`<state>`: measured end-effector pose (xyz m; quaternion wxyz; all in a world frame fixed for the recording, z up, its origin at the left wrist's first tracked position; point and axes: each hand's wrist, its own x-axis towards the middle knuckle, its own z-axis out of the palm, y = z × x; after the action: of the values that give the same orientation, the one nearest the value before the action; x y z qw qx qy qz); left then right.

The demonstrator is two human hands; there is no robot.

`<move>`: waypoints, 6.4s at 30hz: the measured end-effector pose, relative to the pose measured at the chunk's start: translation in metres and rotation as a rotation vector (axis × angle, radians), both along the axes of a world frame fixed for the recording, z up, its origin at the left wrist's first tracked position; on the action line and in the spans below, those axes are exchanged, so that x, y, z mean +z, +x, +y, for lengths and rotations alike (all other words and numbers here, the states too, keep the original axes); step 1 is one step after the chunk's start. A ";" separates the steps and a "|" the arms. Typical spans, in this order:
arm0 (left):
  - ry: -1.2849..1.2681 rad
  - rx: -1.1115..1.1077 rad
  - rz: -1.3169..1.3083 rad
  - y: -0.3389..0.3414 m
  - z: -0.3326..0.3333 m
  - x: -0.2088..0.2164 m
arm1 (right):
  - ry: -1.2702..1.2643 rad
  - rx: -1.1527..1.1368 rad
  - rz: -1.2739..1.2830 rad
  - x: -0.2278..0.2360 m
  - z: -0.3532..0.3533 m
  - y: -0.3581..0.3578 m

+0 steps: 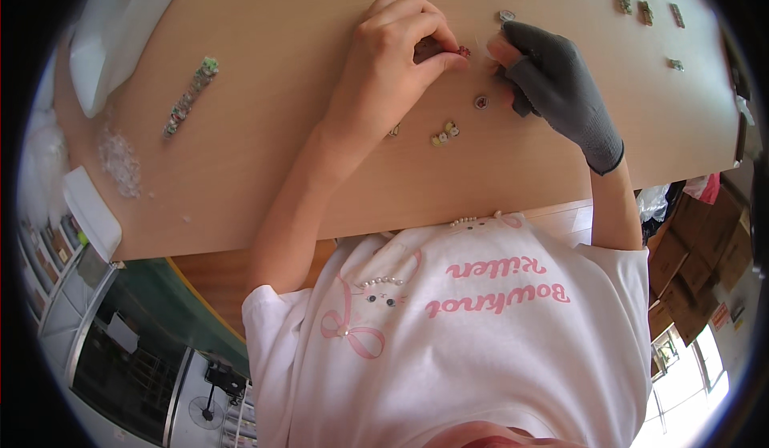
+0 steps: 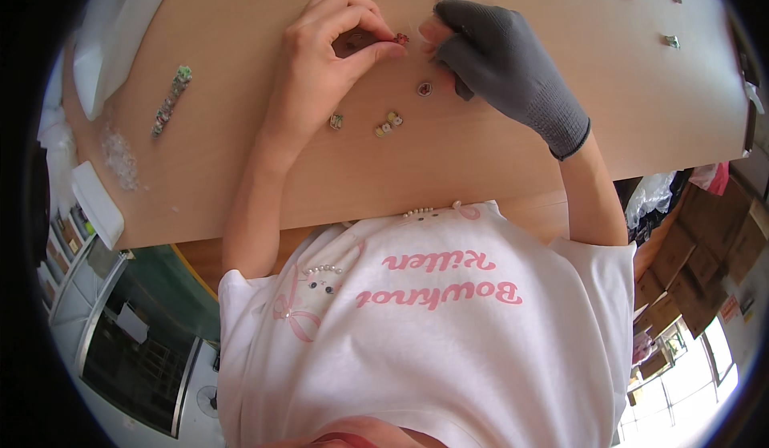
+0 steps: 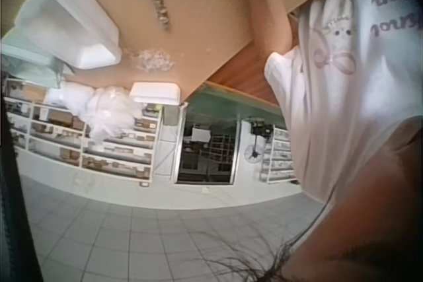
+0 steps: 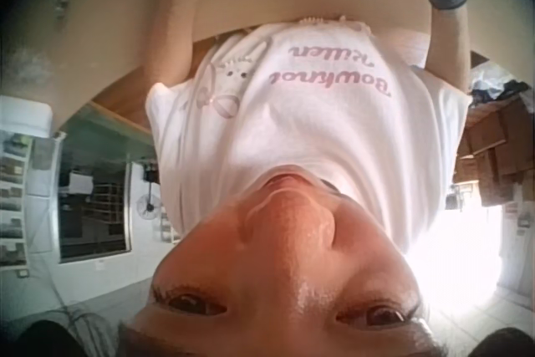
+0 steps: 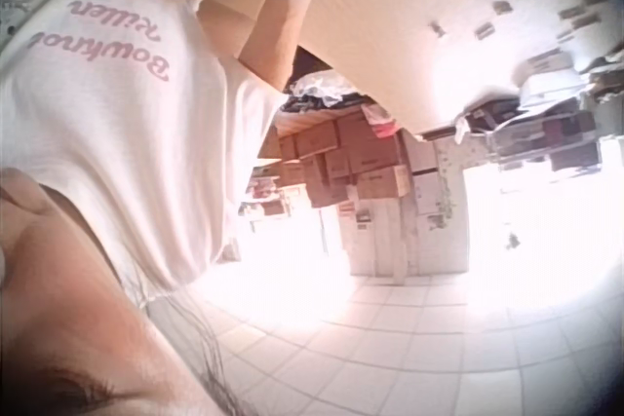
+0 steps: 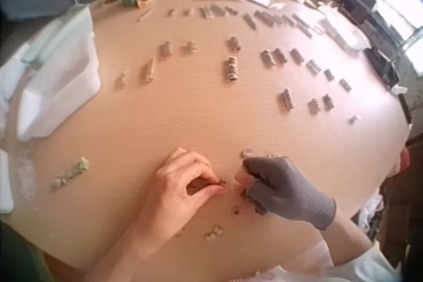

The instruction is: The person assembles small plastic components by hand, fitting internal components into plastic housings and adding transparent lenses at a work table.

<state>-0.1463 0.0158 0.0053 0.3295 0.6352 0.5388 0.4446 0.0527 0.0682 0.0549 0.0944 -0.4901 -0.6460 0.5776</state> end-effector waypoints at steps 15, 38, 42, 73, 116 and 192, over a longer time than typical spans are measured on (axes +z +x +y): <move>0.034 0.013 0.016 0.000 -0.002 -0.002 | 0.181 -0.090 0.023 -0.015 -0.003 -0.003; 0.021 0.048 0.020 0.004 -0.001 -0.002 | 0.380 0.057 -0.077 -0.016 -0.003 -0.008; 0.048 0.052 0.014 0.004 0.000 -0.002 | 0.429 0.168 -0.104 -0.015 0.009 -0.007; -0.023 0.042 0.450 -0.022 -0.004 0.027 | 0.240 -0.222 0.191 -0.014 -0.003 0.045; 0.135 0.044 0.216 0.054 0.030 -0.006 | 0.294 -0.088 -0.070 -0.019 0.023 0.040; 0.136 -0.064 0.739 0.036 0.015 0.051 | 0.412 -0.366 -0.150 -0.025 -0.029 0.067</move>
<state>-0.1101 0.0311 0.0565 0.0839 0.7898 0.5704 0.2096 0.1200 0.0397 0.0303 0.2463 -0.6105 -0.6557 0.3697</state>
